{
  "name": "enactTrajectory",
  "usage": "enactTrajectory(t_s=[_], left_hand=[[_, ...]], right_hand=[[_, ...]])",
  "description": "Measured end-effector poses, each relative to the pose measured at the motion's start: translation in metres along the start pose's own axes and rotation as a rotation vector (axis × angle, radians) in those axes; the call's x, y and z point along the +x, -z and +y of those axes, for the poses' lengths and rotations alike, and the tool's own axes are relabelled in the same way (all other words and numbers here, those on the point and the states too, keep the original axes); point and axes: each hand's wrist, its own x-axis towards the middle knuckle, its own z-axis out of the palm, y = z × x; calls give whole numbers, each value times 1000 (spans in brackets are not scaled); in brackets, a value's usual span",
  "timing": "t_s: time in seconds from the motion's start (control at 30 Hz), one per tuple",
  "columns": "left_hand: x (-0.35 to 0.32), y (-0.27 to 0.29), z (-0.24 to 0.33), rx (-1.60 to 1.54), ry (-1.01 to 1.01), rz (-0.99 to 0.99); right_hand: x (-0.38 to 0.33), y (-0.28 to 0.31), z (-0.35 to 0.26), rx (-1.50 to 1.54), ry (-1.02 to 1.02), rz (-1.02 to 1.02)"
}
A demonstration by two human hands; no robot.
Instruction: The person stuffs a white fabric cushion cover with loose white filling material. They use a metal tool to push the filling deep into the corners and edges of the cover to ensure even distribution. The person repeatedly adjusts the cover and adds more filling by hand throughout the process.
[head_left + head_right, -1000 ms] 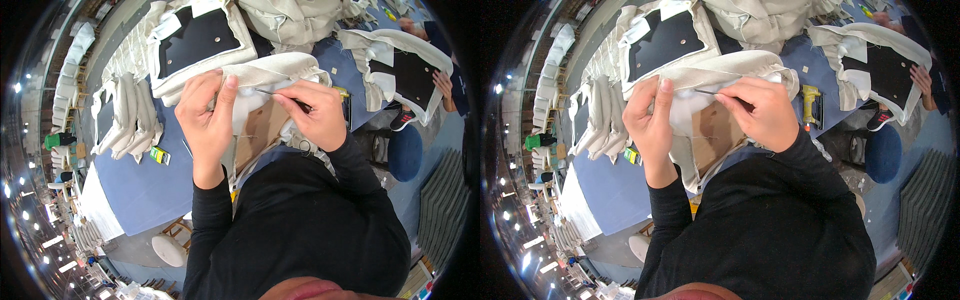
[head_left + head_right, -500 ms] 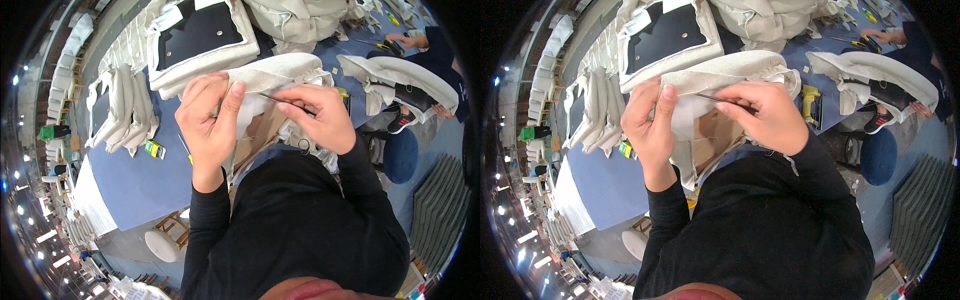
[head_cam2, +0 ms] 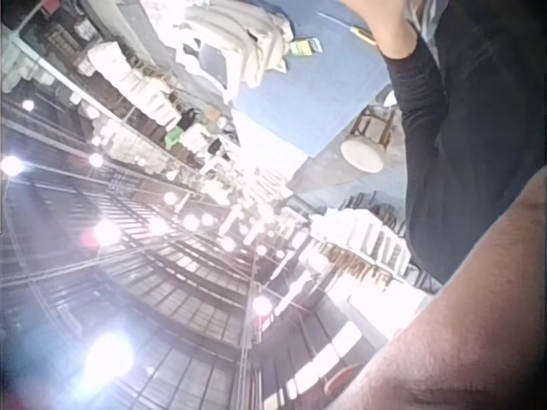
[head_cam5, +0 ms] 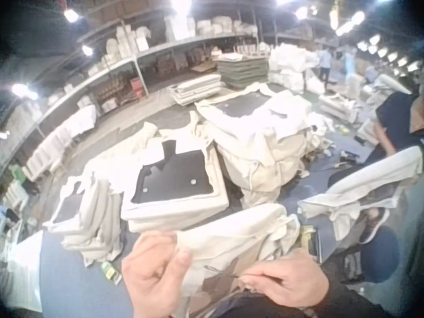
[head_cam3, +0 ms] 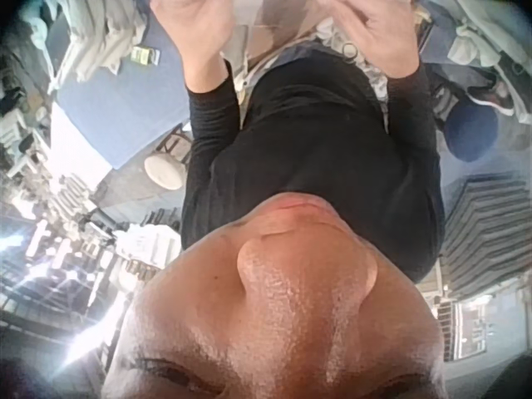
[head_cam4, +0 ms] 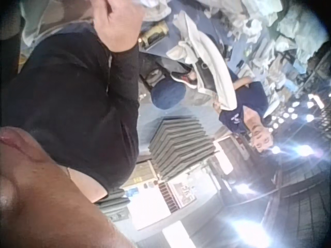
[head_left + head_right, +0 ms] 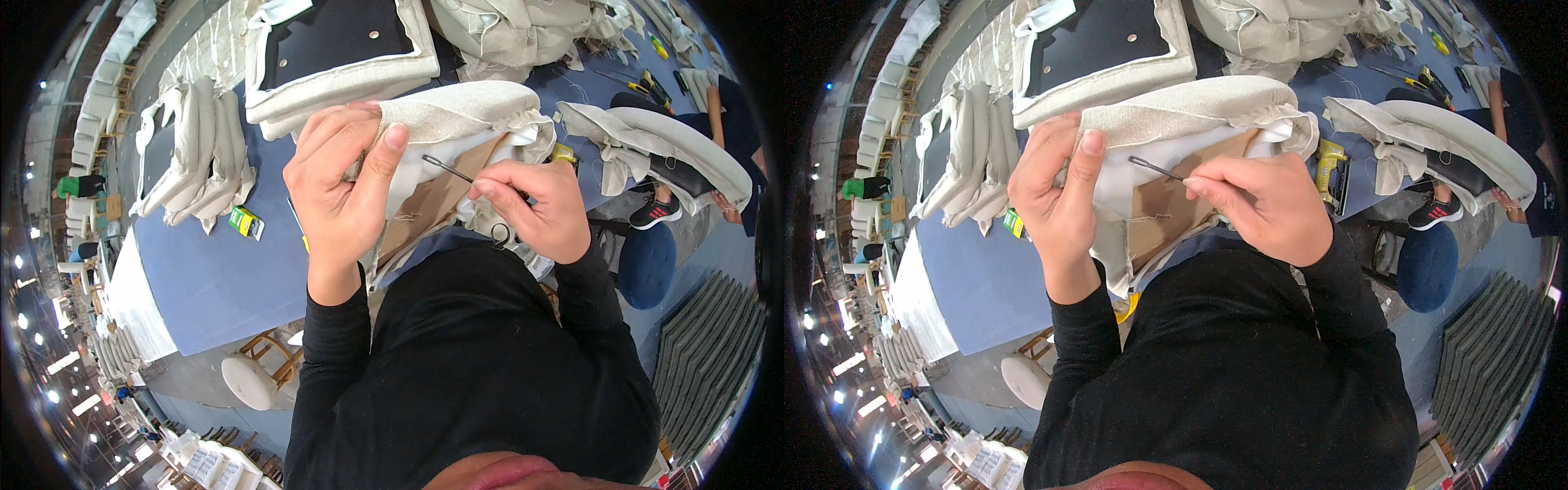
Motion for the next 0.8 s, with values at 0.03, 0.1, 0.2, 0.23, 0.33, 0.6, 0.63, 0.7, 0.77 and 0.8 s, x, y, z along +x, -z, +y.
enactTrajectory(t_s=[0.03, 0.1, 0.2, 0.23, 0.33, 0.6, 0.63, 0.7, 0.77, 0.8], left_hand=[[1, 0, 0, -1, 3, -2], [1, 1, 1, -1, 10, -5], [2, 2, 0, -7, -7, -13], [1, 3, 0, -16, -9, -17], [-2, 7, 2, -36, -25, -45], [-30, 42, 4, -386, 149, -359], [-36, 40, 4, -504, 261, -383], [-43, 47, 6, -513, 293, -464], [-46, 50, 12, -462, 293, -547], [-48, 47, 15, -444, 272, -566]], right_hand=[[3, 0, -1, 7, -1, -4], [8, -1, -3, 19, -3, -13], [11, -4, 0, 84, -32, -5], [12, -5, -1, 135, -70, -25], [16, -2, -5, 276, -151, -99], [0, 2, -1, 513, -146, -339], [-7, 1, -1, 572, -156, -361], [-13, -3, -5, 629, -197, -381], [-18, -6, -6, 671, -171, -380], [-23, -9, -2, 684, -116, -355]])
